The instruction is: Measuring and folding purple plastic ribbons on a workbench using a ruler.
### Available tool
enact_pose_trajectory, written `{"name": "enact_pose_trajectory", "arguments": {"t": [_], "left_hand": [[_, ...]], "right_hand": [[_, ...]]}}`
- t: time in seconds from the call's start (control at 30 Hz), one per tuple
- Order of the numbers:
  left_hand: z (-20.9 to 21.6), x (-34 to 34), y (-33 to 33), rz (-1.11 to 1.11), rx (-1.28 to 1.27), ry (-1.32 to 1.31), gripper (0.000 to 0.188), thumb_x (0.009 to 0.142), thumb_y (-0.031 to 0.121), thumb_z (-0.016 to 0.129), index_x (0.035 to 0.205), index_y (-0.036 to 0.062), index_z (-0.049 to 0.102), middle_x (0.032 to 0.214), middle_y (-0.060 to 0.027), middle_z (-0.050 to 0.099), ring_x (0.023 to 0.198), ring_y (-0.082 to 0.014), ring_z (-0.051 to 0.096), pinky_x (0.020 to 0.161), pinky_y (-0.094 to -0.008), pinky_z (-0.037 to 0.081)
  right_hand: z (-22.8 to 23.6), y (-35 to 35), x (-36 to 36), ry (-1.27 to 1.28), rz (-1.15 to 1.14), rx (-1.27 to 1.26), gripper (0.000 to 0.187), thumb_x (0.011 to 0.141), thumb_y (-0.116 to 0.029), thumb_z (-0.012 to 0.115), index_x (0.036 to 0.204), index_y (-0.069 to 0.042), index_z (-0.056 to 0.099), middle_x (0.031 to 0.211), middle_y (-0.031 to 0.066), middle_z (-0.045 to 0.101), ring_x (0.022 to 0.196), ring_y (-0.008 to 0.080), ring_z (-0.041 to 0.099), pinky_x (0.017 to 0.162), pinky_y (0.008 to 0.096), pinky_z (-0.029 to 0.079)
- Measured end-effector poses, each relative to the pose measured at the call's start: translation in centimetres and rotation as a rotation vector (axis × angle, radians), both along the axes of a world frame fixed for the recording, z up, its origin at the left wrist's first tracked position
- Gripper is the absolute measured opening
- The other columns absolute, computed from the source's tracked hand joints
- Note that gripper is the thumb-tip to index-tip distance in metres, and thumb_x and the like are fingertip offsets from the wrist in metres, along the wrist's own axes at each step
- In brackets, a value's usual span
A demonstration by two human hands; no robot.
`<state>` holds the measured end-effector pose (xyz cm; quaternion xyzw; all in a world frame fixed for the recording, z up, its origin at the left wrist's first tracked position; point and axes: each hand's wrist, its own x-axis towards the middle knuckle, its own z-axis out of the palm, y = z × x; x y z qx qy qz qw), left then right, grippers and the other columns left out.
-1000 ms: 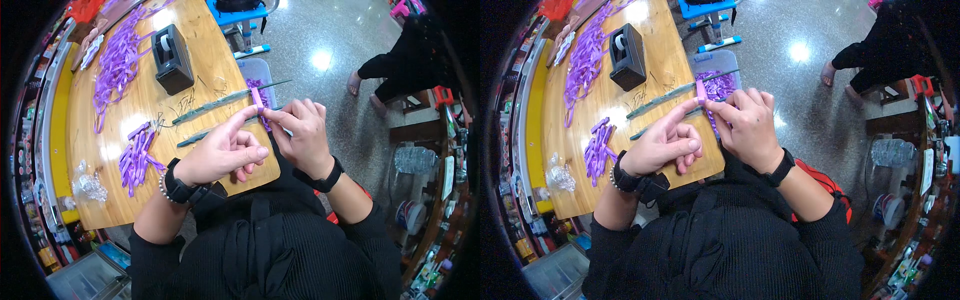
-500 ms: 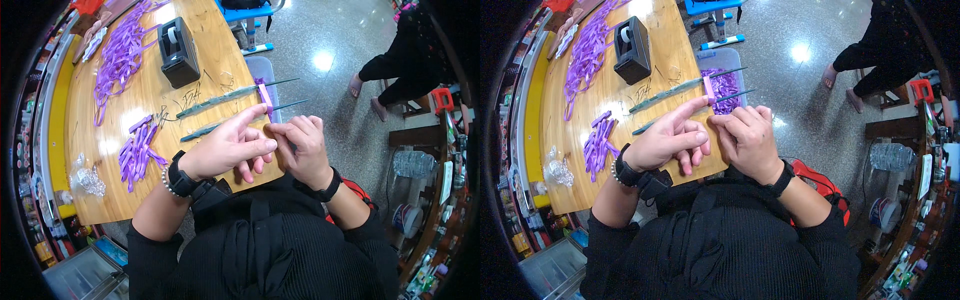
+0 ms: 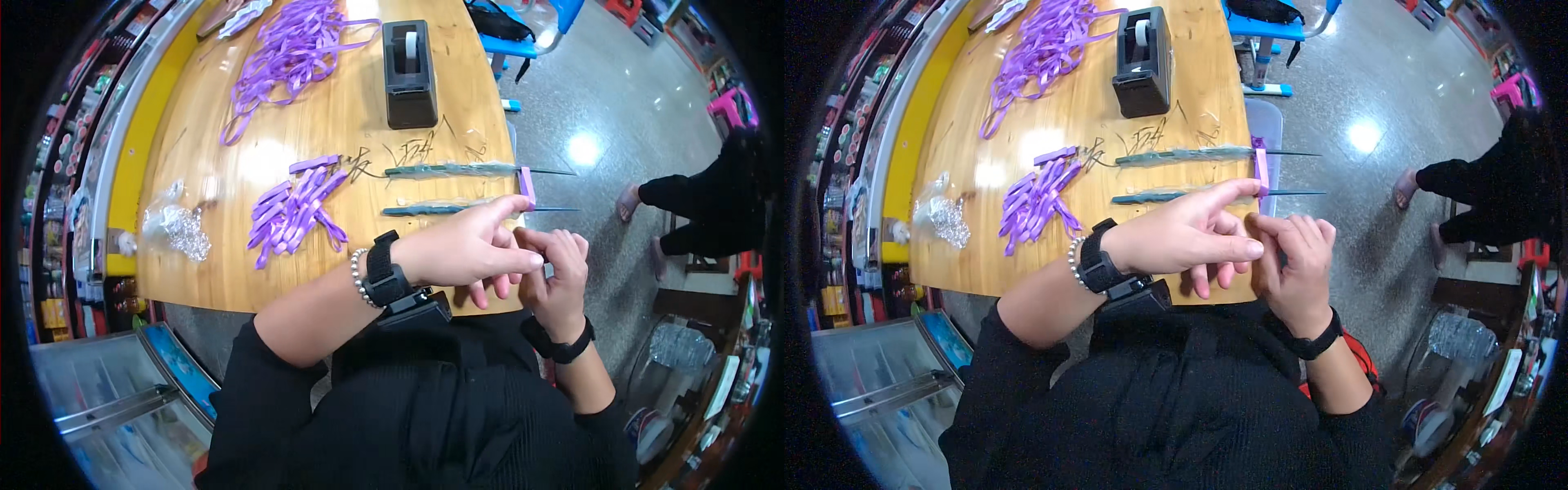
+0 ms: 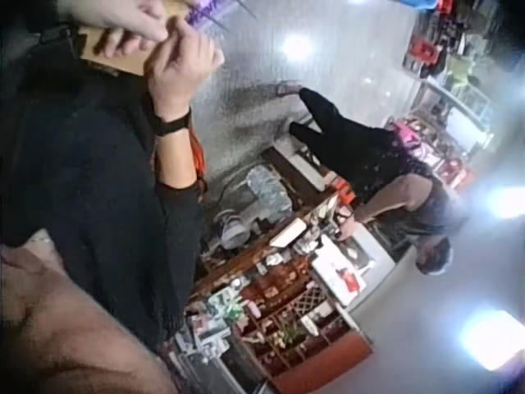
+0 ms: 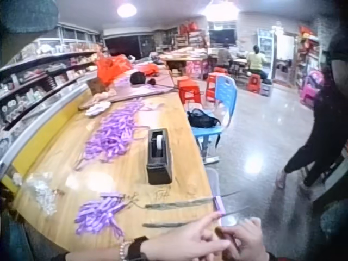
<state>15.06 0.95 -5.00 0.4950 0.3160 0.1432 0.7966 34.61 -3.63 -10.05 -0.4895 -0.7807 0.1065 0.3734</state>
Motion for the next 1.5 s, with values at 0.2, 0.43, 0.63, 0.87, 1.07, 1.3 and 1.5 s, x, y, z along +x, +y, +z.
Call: {"name": "enact_pose_trajectory", "arguments": {"t": [0.2,0.43,0.63,0.87,1.07,1.3,1.5], "left_hand": [[-0.4,0.0,-0.1,0.024,0.021,0.007,0.08,0.093,0.021,0.062,0.148,-0.0001,0.009,0.082,-0.0073,0.059,0.063,-0.01,0.062,0.049,-0.0217,0.053],[-0.7,0.3,0.1,0.006,0.008,-0.022,0.079,0.093,0.021,0.062,0.148,0.0018,0.009,0.085,-0.0076,0.059,0.067,-0.0102,0.063,0.05,-0.0224,0.054],[-1.1,-0.1,0.3,0.038,-0.105,-0.084,0.075,0.094,0.019,0.06,0.15,0.0059,0.011,0.09,-0.0101,0.06,0.071,-0.0124,0.064,0.052,-0.0243,0.056],[-0.9,-0.4,0.8,0.023,-0.215,-0.169,0.08,0.095,0.023,0.061,0.15,0.0015,0.007,0.09,-0.0113,0.06,0.073,-0.0138,0.064,0.054,-0.0257,0.058],[-0.6,-0.2,0.6,0.002,-0.127,-0.092,0.075,0.096,0.021,0.057,0.15,0.0024,0.008,0.089,-0.01,0.06,0.073,-0.0129,0.065,0.054,-0.0248,0.058],[-0.8,-0.2,0.7,0.007,-0.152,-0.102,0.071,0.097,0.02,0.056,0.149,0.0029,0.01,0.089,-0.0104,0.06,0.073,-0.0141,0.065,0.055,-0.0254,0.058],[-2.0,-0.5,0.8,0.104,-0.235,-0.254,0.06,0.096,0.018,0.054,0.146,0.0077,0.021,0.091,-0.0133,0.06,0.072,-0.0161,0.064,0.054,-0.0279,0.058]], "right_hand": [[-0.1,0.2,-0.2,0.013,0.015,-0.005,0.015,0.082,-0.006,0.063,0.097,-0.007,0.066,0.077,0.0049,0.059,0.07,0.0216,0.054,0.073,0.0344,0.034],[0.2,0.1,0.1,-0.005,-0.01,-0.018,0.014,0.082,-0.006,0.063,0.096,-0.008,0.065,0.078,0.0055,0.061,0.074,0.0219,0.057,0.075,0.0352,0.035],[0.0,-0.4,0.1,0.012,-0.067,-0.063,0.018,0.08,-0.006,0.064,0.098,-0.01,0.066,0.078,0.0048,0.06,0.072,0.0217,0.057,0.074,0.0359,0.035],[-0.1,-1.1,0.1,0.018,-0.017,-0.025,0.022,0.078,-0.004,0.063,0.099,-0.011,0.066,0.077,0.0034,0.059,0.071,0.0215,0.057,0.071,0.0359,0.035],[-0.5,-1.1,0.2,0.071,-0.004,-0.014,0.022,0.079,-0.001,0.061,0.099,-0.009,0.065,0.074,0.0046,0.059,0.069,0.022,0.056,0.073,0.0346,0.036],[0.1,-1.0,0.6,0.041,0.007,-0.067,0.022,0.079,-0.001,0.062,0.099,-0.008,0.066,0.074,0.0046,0.059,0.069,0.0218,0.056,0.074,0.0339,0.037],[1.4,0.8,1.7,0.079,-0.06,0.033,0.017,0.077,-0.003,0.066,0.093,-0.009,0.068,0.073,0.0032,0.058,0.071,0.0208,0.056,0.076,0.0331,0.038]]}}
